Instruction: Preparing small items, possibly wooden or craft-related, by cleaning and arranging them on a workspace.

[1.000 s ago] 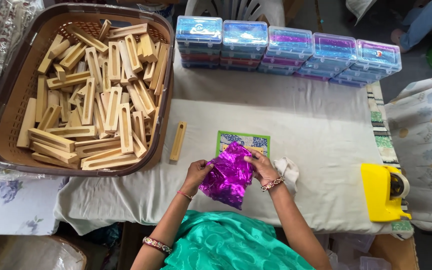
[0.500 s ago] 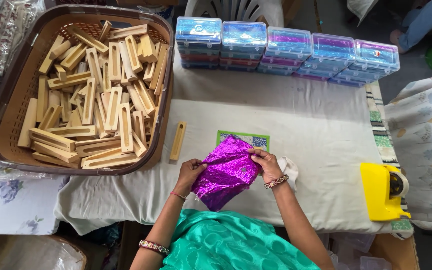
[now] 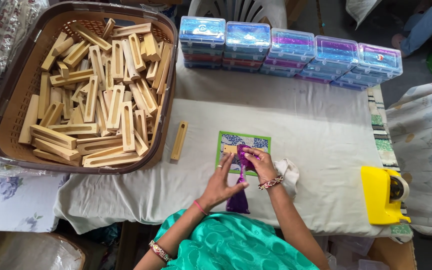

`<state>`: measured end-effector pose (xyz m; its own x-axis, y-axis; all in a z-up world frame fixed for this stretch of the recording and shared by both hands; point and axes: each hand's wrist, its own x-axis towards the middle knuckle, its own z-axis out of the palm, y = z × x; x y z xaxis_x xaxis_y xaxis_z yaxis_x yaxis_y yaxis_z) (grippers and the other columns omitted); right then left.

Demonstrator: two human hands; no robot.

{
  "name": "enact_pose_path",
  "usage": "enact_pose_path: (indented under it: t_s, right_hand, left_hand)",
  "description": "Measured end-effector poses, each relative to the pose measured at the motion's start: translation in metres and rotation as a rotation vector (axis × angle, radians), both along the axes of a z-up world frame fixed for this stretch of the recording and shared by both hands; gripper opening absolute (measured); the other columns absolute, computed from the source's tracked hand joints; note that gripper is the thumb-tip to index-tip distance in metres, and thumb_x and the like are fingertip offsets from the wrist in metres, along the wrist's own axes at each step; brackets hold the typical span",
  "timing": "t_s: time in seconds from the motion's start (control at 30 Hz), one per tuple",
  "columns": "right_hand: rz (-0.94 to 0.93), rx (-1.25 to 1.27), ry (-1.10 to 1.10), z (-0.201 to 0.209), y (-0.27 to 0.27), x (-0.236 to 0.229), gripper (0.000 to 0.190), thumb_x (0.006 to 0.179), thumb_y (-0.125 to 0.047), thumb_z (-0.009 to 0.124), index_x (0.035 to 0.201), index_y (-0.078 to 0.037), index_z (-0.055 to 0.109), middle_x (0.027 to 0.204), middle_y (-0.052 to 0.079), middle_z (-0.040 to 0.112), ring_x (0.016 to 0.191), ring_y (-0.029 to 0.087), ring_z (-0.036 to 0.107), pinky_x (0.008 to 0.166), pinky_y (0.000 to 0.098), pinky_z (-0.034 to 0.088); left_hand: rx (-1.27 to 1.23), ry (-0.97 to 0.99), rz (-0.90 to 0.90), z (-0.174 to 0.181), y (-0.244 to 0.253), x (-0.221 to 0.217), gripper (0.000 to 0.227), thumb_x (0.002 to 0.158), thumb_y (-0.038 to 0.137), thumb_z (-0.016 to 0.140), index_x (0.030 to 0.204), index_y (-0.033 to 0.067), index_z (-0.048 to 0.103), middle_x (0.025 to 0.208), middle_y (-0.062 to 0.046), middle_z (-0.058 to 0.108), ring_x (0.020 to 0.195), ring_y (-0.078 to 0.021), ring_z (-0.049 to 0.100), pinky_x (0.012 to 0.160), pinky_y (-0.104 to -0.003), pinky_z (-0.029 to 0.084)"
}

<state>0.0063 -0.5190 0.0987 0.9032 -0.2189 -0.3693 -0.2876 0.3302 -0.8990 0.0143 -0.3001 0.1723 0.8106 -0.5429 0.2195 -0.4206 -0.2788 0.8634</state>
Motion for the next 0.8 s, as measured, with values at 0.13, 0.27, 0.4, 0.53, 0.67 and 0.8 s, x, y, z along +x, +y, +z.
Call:
enact_pose_path:
  t_s: [0.13,0.27,0.4,0.53,0.67,0.8]
  right_hand:
    - [0.034,-0.101,0.116,0.036,0.023,0.005,0.033,0.097,-0.015,0.065,0.127,-0.004,0.070,0.108,0.005,0.075,0.089,0.011,0.072,0.069,0.0303,0.061]
    - [0.128,0.117,-0.032,0.061,0.032,0.009,0.045,0.097,-0.026,0.063,0.139,-0.011,0.059,0.114,0.003,0.072,0.092,0.012,0.074,0.070,0.0288,0.063]
    - [-0.024,-0.073,-0.085,0.037,0.013,0.012,0.052,0.097,-0.029,0.066,0.144,-0.011,0.058,0.119,0.012,0.073,0.092,0.018,0.072,0.066,0.0294,0.060]
    - [-0.083,-0.384,-0.129,-0.035,-0.019,0.007,0.057,0.095,-0.027,0.075,0.146,-0.006,0.060,0.127,0.012,0.069,0.107,0.017,0.065,0.080,0.0298,0.058]
    - [-0.056,-0.305,0.071,-0.049,-0.017,-0.008,0.069,0.087,-0.024,0.081,0.146,-0.005,0.051,0.130,0.006,0.064,0.112,0.014,0.065,0.091,0.0277,0.058]
    - [-0.202,0.126,0.143,-0.042,-0.003,-0.018,0.071,0.079,-0.011,0.082,0.142,-0.002,0.052,0.113,0.008,0.072,0.098,0.015,0.070,0.083,0.0297,0.061]
  left_hand:
    - [-0.069,0.118,-0.056,-0.019,-0.012,-0.002,0.111,0.073,0.033,0.091,0.154,-0.0044,0.025,0.150,-0.032,0.039,0.140,-0.0429,0.039,0.111,-0.047,0.036]
    - [-0.192,0.487,0.136,-0.092,-0.014,0.012,0.085,0.083,0.015,0.072,0.159,0.0004,0.036,0.123,-0.024,0.061,0.109,-0.0352,0.062,0.095,-0.041,0.053]
    - [-0.658,1.085,0.155,-0.111,-0.001,0.036,0.052,0.092,0.005,0.061,0.143,-0.0052,0.054,0.114,-0.006,0.069,0.100,-0.0148,0.066,0.086,-0.029,0.055]
    - [-0.658,1.278,0.167,-0.094,0.007,0.042,0.044,0.089,0.003,0.059,0.133,0.0000,0.057,0.111,-0.007,0.071,0.098,-0.0178,0.070,0.086,-0.032,0.059]
    - [-0.690,1.345,0.180,-0.116,0.004,0.045,0.034,0.091,0.003,0.062,0.125,-0.0008,0.058,0.105,-0.007,0.068,0.095,-0.0204,0.068,0.085,-0.037,0.060]
    - [-0.691,1.376,0.187,-0.137,0.002,0.047,0.033,0.090,0.003,0.064,0.122,-0.0010,0.058,0.103,-0.008,0.067,0.092,-0.0207,0.068,0.085,-0.038,0.060]
